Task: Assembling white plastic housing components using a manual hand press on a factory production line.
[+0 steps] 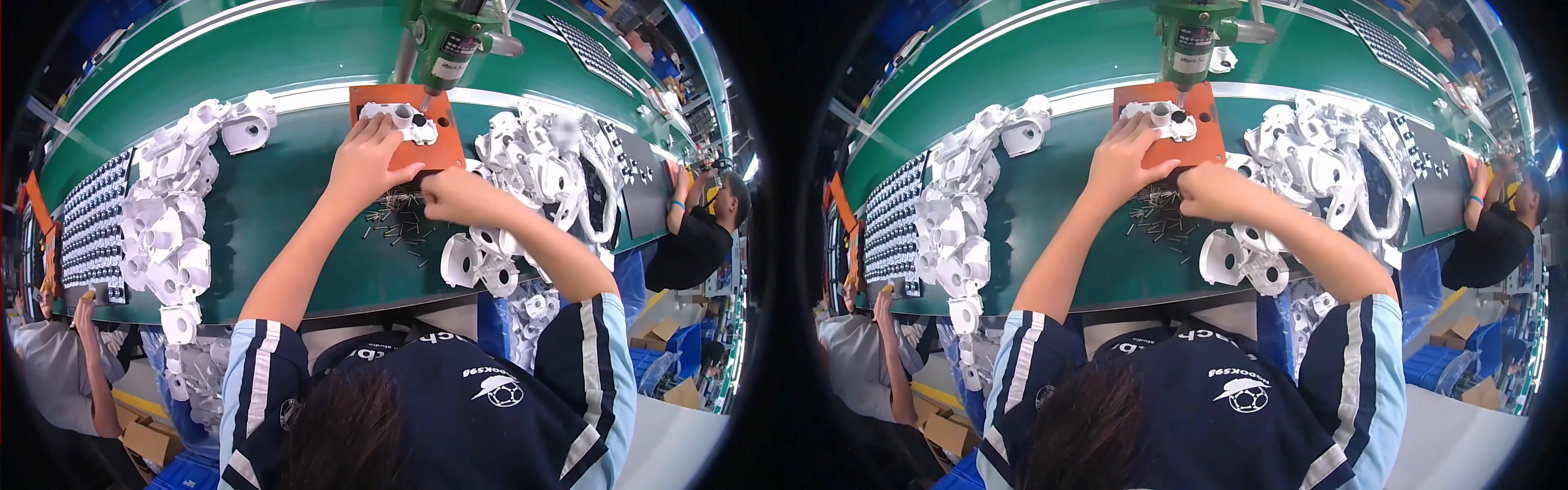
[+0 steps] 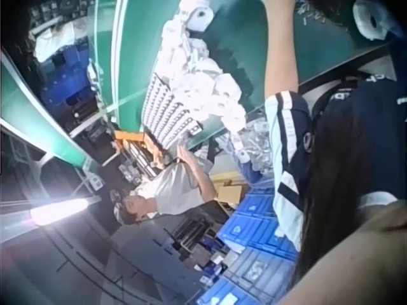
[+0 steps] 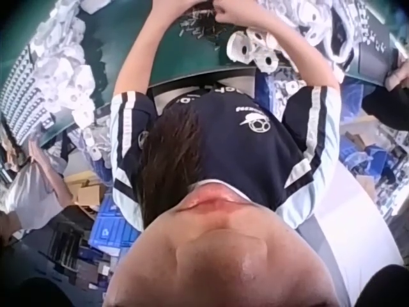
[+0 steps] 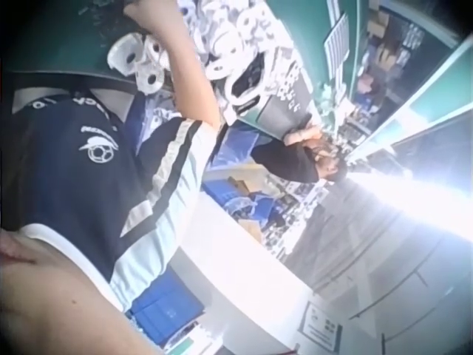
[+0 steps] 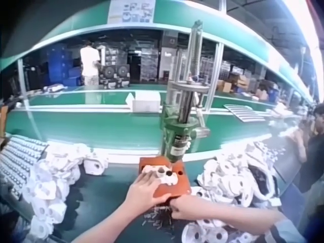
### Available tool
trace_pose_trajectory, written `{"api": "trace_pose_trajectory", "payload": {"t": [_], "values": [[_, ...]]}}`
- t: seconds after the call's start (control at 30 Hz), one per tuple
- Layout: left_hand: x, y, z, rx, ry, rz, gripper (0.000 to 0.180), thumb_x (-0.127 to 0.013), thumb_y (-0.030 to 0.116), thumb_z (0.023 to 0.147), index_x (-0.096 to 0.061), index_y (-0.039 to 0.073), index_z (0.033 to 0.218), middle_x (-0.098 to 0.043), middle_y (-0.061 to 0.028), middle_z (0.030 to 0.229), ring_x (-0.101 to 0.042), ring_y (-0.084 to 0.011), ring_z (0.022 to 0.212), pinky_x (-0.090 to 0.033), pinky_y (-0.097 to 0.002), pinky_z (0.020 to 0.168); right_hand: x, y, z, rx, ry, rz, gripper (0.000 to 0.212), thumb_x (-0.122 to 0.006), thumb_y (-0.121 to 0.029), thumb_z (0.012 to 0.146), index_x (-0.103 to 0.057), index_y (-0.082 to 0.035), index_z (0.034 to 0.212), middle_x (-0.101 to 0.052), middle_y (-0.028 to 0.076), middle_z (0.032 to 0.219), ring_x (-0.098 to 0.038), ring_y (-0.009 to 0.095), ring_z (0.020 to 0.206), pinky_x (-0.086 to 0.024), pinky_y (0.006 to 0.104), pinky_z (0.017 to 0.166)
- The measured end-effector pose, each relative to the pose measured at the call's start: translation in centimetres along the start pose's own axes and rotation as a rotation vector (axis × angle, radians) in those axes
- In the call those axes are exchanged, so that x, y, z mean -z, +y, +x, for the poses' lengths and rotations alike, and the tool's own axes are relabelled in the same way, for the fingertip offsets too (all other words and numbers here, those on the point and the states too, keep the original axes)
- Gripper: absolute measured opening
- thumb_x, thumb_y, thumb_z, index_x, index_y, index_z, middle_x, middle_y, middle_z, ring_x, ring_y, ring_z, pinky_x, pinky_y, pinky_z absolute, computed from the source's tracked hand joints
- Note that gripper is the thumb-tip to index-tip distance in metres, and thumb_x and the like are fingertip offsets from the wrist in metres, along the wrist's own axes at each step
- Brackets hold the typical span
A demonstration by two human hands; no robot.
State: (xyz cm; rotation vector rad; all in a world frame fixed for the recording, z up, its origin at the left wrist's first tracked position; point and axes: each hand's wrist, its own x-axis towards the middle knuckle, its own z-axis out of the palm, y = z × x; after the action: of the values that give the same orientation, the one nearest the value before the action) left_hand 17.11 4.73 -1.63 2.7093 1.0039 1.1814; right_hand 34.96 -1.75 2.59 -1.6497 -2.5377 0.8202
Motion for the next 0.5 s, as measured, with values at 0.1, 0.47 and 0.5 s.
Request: {"api": "trace_pose_trajectory", "payload": {"t": [0.1, 0.47, 0.5], "values": [[0.0, -0.1, 0.0, -0.005, -0.002, 0.006, 0.047, -0.072, 0.040, 0.070, -0.060, 0.004, 0.098, -0.058, -0.0183, 0.116, -0.055, -0.0361, 0.107, -0.042, -0.0431, 0.097, 3.9, 1.3, -0.1, -0.081, 0.013, 0.404, 0.018, -0.054, -0.016, 0.077, -0.055, -0.002, 0.067, -0.055, 0.002, 0.058, -0.051, 0.011, 0.050, -0.042, 0.0263, 0.046], [-0.3, 0.1, 0.1, -0.024, 0.031, -0.009, 0.046, -0.071, 0.041, 0.070, -0.057, 0.002, 0.089, -0.059, -0.0204, 0.111, -0.057, -0.0330, 0.106, -0.041, -0.0440, 0.098, 7.8, 6.1, 6.4, -0.244, -0.043, 0.965, 0.007, -0.055, -0.009, 0.089, -0.057, -0.002, 0.088, -0.044, -0.004, 0.066, -0.032, 0.002, 0.051, -0.021, 0.0182, 0.041], [-0.3, 0.1, 0.0, -0.024, 0.034, -0.011, 0.045, -0.071, 0.040, 0.070, -0.057, 0.001, 0.089, -0.059, -0.0204, 0.111, -0.057, -0.0331, 0.105, -0.041, -0.0441, 0.098, 7.9, 6.3, 6.6, -0.252, -0.084, 0.967, 0.006, -0.055, -0.008, 0.089, -0.057, -0.002, 0.087, -0.044, -0.004, 0.067, -0.032, 0.002, 0.051, -0.021, 0.0183, 0.042]]}}
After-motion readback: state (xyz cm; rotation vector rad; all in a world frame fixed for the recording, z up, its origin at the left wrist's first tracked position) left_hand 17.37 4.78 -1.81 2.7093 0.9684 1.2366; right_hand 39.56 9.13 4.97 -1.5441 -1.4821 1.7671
